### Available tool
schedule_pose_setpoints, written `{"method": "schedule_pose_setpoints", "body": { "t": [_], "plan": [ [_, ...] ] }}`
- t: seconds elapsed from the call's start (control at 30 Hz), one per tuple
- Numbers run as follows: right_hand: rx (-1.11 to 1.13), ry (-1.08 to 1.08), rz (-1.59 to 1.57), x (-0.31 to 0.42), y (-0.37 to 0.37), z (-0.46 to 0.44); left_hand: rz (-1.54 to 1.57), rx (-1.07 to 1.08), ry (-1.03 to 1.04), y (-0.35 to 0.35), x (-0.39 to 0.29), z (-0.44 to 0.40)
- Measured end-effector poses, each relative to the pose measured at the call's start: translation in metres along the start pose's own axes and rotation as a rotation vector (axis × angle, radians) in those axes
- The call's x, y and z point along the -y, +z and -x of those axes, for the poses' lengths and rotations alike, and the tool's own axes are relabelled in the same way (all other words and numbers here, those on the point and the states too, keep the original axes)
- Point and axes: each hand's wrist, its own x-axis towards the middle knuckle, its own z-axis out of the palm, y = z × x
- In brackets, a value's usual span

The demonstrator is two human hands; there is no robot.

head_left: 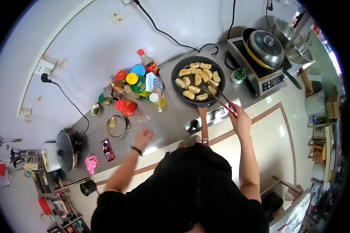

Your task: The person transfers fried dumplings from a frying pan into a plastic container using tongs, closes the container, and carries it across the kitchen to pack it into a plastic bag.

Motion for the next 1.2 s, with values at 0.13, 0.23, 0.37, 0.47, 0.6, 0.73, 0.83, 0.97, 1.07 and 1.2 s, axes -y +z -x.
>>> {"method": "schedule_pose_setpoints", "body": {
  "t": [0.13,0.23,0.37,0.47,0.6,0.73,0.83,0.97,1.07,1.2],
  "plan": [
    [0.164,-0.047,0.264,0.008,0.031,-0.032,-0.211,-0.309,-0.014,0.047,0.044,0.068],
    [0.168,-0.190,0.307,0.008,0.047,-0.048,-0.199,-0.687,0.172,0.054,0.071,0.058],
    [0.187,-0.205,0.299,0.018,0.044,-0.059,-0.262,-0.789,-0.013,0.042,0.078,0.025],
    [0.129,-0.202,0.288,0.013,0.026,-0.064,-0.219,-0.702,-0.087,0.029,0.076,0.003],
    [0.000,-0.176,0.218,0.004,0.006,-0.065,-0.231,-0.633,-0.200,0.020,0.072,-0.020],
    [0.164,-0.213,0.223,-0.001,0.014,-0.066,-0.217,-0.473,-0.240,0.015,0.066,-0.010],
    [0.134,-0.293,0.241,-0.005,0.033,-0.069,0.169,-0.256,-0.171,0.029,0.051,0.020],
    [0.182,-0.275,0.198,-0.014,0.044,-0.081,0.371,0.037,-0.278,0.049,-0.052,0.070],
    [0.356,-0.083,-0.022,-0.017,0.021,-0.085,0.558,0.147,-0.243,0.065,-0.092,0.083],
    [0.509,-0.121,-0.372,0.011,-0.034,-0.070,0.629,0.267,-0.227,0.074,-0.097,0.067]
  ]
}}
